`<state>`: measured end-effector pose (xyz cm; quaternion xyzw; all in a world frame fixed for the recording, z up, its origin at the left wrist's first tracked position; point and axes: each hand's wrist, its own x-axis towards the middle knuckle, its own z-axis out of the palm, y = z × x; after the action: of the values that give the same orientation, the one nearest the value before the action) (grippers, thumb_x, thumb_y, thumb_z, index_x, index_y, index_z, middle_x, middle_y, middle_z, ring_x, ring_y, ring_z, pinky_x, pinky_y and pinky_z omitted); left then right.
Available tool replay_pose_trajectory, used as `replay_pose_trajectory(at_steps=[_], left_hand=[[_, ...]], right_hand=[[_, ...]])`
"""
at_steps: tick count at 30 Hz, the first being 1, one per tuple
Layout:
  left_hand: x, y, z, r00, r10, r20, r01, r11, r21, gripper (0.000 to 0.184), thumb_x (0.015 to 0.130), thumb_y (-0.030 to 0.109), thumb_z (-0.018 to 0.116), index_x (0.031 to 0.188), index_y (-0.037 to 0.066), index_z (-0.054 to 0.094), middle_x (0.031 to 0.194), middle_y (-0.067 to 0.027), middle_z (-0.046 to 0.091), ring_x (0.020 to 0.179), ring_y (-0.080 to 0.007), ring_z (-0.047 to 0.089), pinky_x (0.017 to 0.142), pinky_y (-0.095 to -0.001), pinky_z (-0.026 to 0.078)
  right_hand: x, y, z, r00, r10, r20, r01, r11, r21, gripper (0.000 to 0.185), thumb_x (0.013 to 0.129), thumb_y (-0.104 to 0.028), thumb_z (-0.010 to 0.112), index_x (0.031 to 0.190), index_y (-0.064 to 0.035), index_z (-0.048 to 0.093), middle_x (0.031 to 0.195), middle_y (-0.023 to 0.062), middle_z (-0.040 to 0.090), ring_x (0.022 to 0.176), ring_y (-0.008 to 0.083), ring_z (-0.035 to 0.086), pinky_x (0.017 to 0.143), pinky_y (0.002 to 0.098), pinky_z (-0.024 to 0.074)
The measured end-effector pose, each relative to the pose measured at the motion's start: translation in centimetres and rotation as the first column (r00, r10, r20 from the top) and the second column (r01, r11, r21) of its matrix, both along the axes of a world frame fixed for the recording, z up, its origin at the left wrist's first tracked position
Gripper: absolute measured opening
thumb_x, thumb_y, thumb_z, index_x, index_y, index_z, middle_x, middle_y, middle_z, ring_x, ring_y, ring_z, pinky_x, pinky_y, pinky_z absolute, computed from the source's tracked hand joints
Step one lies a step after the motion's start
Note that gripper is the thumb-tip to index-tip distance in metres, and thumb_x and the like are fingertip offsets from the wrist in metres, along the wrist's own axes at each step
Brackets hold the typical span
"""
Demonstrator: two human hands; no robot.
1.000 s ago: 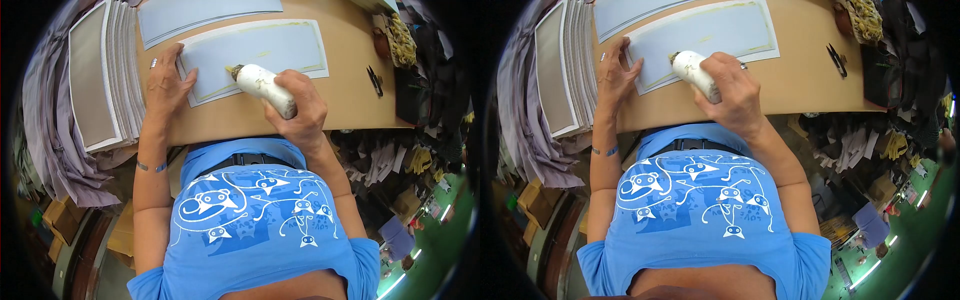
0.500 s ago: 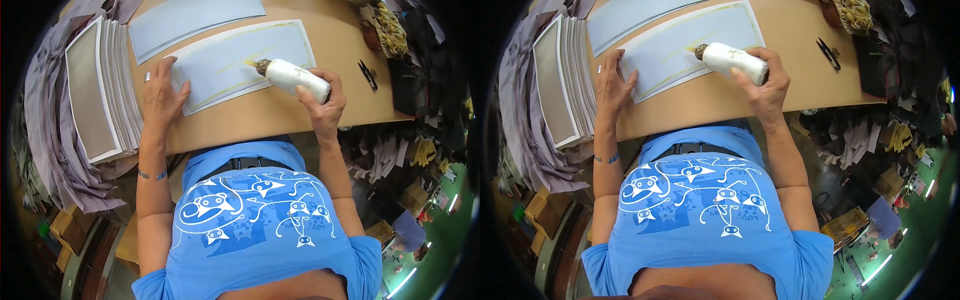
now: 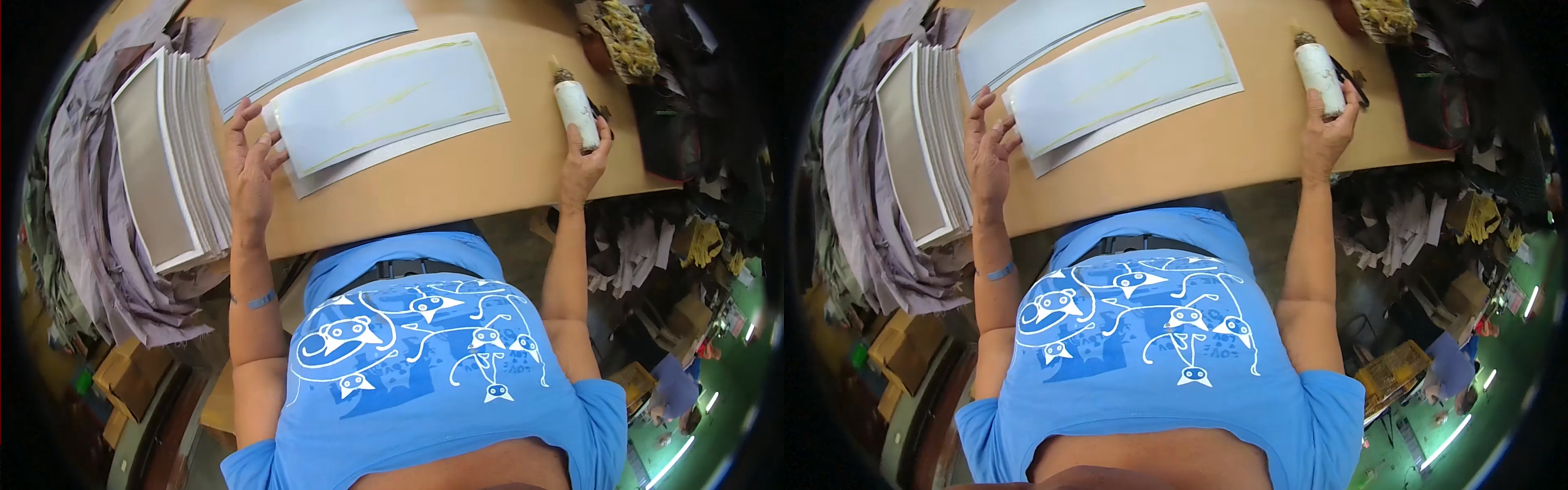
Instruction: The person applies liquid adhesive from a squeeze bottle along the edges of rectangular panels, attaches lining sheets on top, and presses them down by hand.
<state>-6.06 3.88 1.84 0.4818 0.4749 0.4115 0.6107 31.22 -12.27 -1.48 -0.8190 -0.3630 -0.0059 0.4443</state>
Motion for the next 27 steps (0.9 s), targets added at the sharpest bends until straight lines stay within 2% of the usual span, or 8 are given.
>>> replay_pose_trajectory(at_steps=[4,8,11,14,17,19,21,27], left_hand=[[-1.5,-1.3,-0.6,0.996,0.009,0.088,0.001,0.994,-0.113,0.035,0.082,-0.006,0.051,0.116,0.003,0.045,0.124,-0.0107,0.044,0.103,-0.0215,0.055,0.08,-0.0283,0.052],[-1.8,-2.4,-1.4,0.994,-0.035,0.104,0.043,0.996,-0.081,0.029,0.08,-0.007,0.056,0.108,0.0,0.049,0.113,-0.0101,0.05,0.099,-0.0195,0.056,0.081,-0.0292,0.051],[-1.7,-3.1,-2.5,0.999,-0.046,-0.005,0.046,0.995,0.086,0.029,0.08,-0.009,0.056,0.106,0.001,0.051,0.114,-0.0082,0.049,0.097,-0.0174,0.056,0.08,-0.0291,0.051],[-1.2,-3.4,-2.8,0.986,-0.048,-0.16,0.09,0.96,0.267,0.03,0.078,-0.011,0.055,0.105,0.004,0.052,0.118,-0.0069,0.045,0.095,-0.0151,0.056,0.078,-0.0275,0.051],[-0.5,-3.7,-2.0,0.907,-0.031,-0.42,0.217,0.89,0.402,0.033,0.074,-0.012,0.058,0.101,0.006,0.054,0.123,-0.0077,0.04,0.092,-0.0138,0.055,0.076,-0.0245,0.05],[-0.3,-3.9,-1.2,0.799,-0.027,-0.601,0.342,0.842,0.417,0.032,0.073,-0.011,0.061,0.1,0.006,0.055,0.124,-0.0092,0.04,0.098,-0.0151,0.053,0.081,-0.0241,0.048],[-0.2,-3.6,-1.3,0.777,0.036,-0.628,0.37,0.782,0.502,0.032,0.071,-0.011,0.063,0.097,0.005,0.055,0.121,-0.01,0.041,0.096,-0.0159,0.053,0.079,-0.0245,0.05],[0.1,-2.7,-1.6,0.799,0.094,-0.594,0.32,0.77,0.552,0.027,0.071,-0.01,0.064,0.094,0.003,0.055,0.116,-0.0104,0.042,0.093,-0.0152,0.053,0.077,-0.0257,0.051]], right_hand=[[0.3,0.1,-1.6,0.954,0.051,0.296,-0.026,0.996,-0.087,0.052,0.087,-0.027,0.058,0.126,0.0036,0.041,0.128,0.0214,0.038,0.114,0.0353,0.042,0.093,0.0392,0.0391],[1.1,-0.3,-1.3,0.989,0.03,0.142,-0.015,0.994,-0.107,0.049,0.088,-0.021,0.057,0.129,-0.0001,0.041,0.129,0.0173,0.034,0.112,0.0294,0.046,0.091,0.0357,0.0429],[0.1,0.3,-0.1,0.991,0.055,-0.125,-0.041,0.993,0.112,0.043,0.084,-0.015,0.062,0.121,0.0016,0.047,0.121,0.0184,0.037,0.11,0.0334,0.045,0.089,0.0382,0.0439],[1.0,0.2,0.0,0.987,0.117,-0.114,-0.092,0.975,0.204,0.039,0.076,-0.006,0.066,0.111,0.0012,0.05,0.118,0.0156,0.037,0.109,0.0315,0.045,0.088,0.0377,0.0442],[1.4,-0.2,0.6,0.974,0.055,0.219,-0.051,0.998,-0.024,0.038,0.071,-0.002,0.067,0.105,0.0004,0.051,0.12,0.0148,0.036,0.109,0.0308,0.044,0.089,0.0384,0.0427],[0.9,0.1,0.8,0.914,0.123,0.386,-0.139,0.99,0.014,0.039,0.066,0.0,0.068,0.102,-0.004,0.054,0.119,0.0138,0.041,0.11,0.0296,0.043,0.091,0.0392,0.04],[-0.7,0.5,1.6,0.827,0.215,0.519,-0.205,0.976,-0.078,0.036,0.065,-0.001,0.068,0.099,-0.0062,0.056,0.118,0.0129,0.045,0.109,0.0289,0.044,0.091,0.0396,0.0391],[-3.8,3.7,0.7,0.791,0.49,0.365,-0.465,0.871,-0.162,0.034,0.064,-0.001,0.068,0.096,-0.0068,0.056,0.106,0.0075,0.055,0.094,0.0292,0.054,0.083,0.0382,0.0442]])
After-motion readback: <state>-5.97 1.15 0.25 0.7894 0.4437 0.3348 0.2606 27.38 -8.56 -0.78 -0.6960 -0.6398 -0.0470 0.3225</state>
